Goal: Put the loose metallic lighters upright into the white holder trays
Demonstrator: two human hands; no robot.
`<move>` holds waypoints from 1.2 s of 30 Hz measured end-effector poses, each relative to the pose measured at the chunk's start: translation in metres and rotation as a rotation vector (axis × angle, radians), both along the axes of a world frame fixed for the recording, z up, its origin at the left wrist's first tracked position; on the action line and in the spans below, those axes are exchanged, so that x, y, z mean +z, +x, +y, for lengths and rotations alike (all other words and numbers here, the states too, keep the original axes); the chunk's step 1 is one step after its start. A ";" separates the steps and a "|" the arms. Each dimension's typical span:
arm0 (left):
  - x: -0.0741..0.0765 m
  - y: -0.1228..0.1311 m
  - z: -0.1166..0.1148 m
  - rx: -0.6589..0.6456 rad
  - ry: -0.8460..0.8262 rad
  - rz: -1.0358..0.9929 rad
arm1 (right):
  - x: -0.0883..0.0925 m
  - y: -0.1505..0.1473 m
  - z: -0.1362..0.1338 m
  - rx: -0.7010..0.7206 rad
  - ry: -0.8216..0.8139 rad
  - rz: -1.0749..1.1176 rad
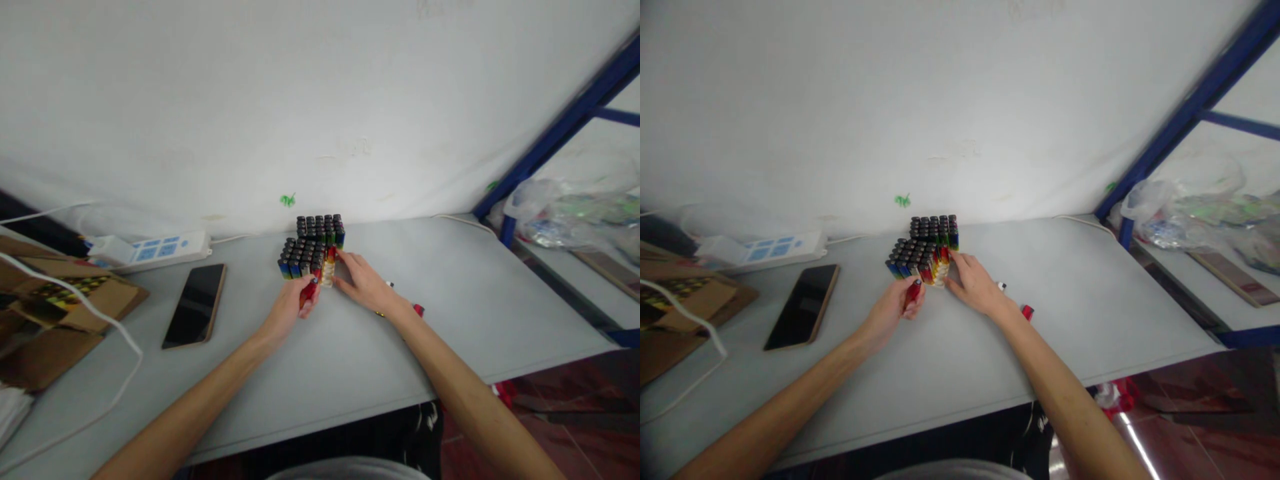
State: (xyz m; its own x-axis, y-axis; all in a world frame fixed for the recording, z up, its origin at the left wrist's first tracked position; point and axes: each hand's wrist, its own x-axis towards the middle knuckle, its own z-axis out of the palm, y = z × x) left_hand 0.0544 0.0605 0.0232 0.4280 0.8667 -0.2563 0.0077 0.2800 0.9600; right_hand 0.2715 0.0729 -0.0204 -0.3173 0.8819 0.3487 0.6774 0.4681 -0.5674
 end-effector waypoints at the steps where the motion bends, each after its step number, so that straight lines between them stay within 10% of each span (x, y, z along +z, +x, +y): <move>1: 0.000 0.000 0.000 0.001 -0.002 0.002 | 0.000 0.000 0.000 0.001 0.001 -0.002; 9: 0.001 0.000 -0.001 -0.023 0.079 -0.033 | 0.000 -0.001 0.000 -0.001 0.027 0.000; 23: 0.059 0.006 0.053 0.055 0.924 0.199 | 0.006 -0.006 0.001 0.014 0.042 0.024; 36: 0.076 0.024 0.080 -0.245 1.112 0.619 | -0.003 -0.007 0.005 0.007 0.068 -0.014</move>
